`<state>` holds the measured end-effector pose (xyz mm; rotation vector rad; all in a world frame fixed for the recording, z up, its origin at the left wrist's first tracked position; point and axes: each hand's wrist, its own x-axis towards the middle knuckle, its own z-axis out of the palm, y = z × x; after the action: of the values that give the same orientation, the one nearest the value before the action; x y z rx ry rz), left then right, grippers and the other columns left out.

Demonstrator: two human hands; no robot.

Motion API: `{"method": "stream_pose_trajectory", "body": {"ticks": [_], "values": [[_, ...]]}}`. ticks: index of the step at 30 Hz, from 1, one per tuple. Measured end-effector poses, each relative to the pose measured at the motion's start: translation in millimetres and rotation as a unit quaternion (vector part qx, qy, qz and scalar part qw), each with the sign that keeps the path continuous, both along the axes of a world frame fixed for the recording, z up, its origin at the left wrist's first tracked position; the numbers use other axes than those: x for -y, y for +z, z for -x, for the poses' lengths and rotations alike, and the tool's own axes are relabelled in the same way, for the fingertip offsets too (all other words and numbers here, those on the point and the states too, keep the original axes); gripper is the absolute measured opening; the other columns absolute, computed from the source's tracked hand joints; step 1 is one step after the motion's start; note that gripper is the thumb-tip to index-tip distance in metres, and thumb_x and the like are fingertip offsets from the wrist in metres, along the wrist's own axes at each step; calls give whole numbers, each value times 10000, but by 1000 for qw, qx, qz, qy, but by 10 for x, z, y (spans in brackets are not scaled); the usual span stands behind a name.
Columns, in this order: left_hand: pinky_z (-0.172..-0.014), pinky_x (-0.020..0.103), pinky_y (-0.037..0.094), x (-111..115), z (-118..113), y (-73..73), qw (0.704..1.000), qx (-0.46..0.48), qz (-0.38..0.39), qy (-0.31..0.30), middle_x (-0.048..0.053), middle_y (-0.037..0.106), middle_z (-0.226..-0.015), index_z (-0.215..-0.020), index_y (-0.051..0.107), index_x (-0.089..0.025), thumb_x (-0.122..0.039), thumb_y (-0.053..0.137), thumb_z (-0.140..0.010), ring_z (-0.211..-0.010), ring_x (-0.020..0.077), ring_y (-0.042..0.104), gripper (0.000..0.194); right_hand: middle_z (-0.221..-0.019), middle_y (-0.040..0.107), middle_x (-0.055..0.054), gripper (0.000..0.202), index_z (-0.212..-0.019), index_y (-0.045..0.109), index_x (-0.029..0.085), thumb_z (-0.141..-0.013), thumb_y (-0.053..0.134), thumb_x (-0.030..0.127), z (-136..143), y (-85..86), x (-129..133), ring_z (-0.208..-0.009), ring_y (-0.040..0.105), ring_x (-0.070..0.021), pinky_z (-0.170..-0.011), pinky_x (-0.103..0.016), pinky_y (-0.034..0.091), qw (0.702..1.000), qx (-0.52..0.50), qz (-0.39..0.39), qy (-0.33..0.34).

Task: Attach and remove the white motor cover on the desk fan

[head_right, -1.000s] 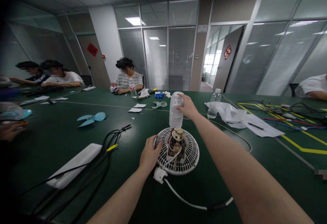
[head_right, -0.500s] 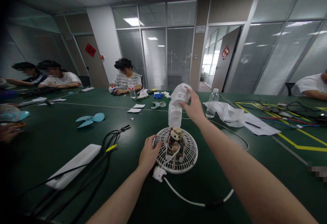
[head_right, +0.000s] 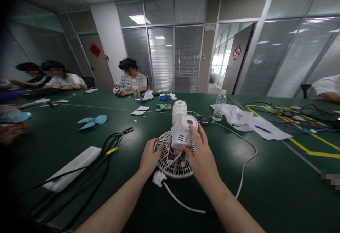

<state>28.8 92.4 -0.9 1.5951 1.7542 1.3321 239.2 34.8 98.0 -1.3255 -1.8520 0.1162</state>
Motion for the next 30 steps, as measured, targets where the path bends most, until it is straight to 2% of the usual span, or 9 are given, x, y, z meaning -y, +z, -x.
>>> {"method": "stream_pose_trajectory", "body": {"ticks": [3,7,10,12,14,17,20,25,30], "values": [[-1072,387,349,-26,-4,-71,997,60,-32,35,54,546,-1274,-1135,583,-244,-332,604,-824,-1227,248,486,324,-1554,185,-69,633,-1464,210,318,-900,499,298,14,-104,-3,-1372,332,-339,-1071,-552,391,1000,5,19,2],[-1031,408,400,-55,-15,-140,990,105,-47,77,75,548,-1271,-1208,523,-236,-339,523,-883,-1206,241,513,340,-1563,167,-43,666,-1470,187,349,-898,521,284,38,-216,15,-1362,357,-312,-1073,-519,404,998,36,41,15],[-1025,433,404,-78,-47,-114,986,124,-66,86,83,564,-1231,-1182,533,-223,-328,520,-884,-1185,250,528,316,-1569,148,-44,681,-1477,185,345,-895,531,267,60,-274,27,-1378,329,-305,-1095,-509,379,997,63,38,22],[-1060,434,370,-80,-85,-39,985,126,-90,80,73,554,-1239,-1146,550,-221,-297,519,-880,-1213,241,502,278,-1571,139,-50,683,-1480,185,337,-896,531,262,63,-300,23,-1388,308,-303,-1105,-506,365,997,70,29,21],[-1095,407,335,-61,-125,76,983,119,-136,43,47,528,-1279,-1110,567,-233,-284,523,-880,-1250,219,468,240,-1569,139,-56,686,-1483,182,330,-897,534,274,51,-320,8,-1391,302,-302,-1107,-506,361,997,72,25,17],[-1066,417,375,-3,-146,264,959,106,-242,-104,72,485,-1328,-1190,529,-229,-323,464,-925,-1234,224,484,289,-1562,160,-56,691,-1481,188,332,-893,549,300,21,-347,-25,-1397,285,-301,-1119,-518,337,997,73,13,16],[-1059,436,388,53,-107,376,945,81,-245,-202,95,419,-1401,-1317,439,-242,-380,482,-924,-1242,247,483,418,-1557,170,-52,696,-1481,181,340,-892,552,313,-1,-371,-51,-1405,265,-295,-1133,-523,312,997,65,-3,28],[-1112,472,324,73,-27,329,930,53,-179,-316,102,308,-1506,-1450,268,-258,-455,599,-849,-1327,295,396,714,-1570,118,-15,691,-1477,171,374,-895,538,313,-5,-390,-50,-1408,257,-294,-1119,-525,334,998,44,24,43],[-1125,498,297,43,-15,254,937,19,-121,-328,101,318,-1509,-1473,215,-265,-421,681,-793,-1350,311,368,839,-1552,189,-16,675,-1472,191,368,-893,530,296,-56,-440,-101,-1409,256,-270,-1139,-507,297,995,-10,32,90]]}}
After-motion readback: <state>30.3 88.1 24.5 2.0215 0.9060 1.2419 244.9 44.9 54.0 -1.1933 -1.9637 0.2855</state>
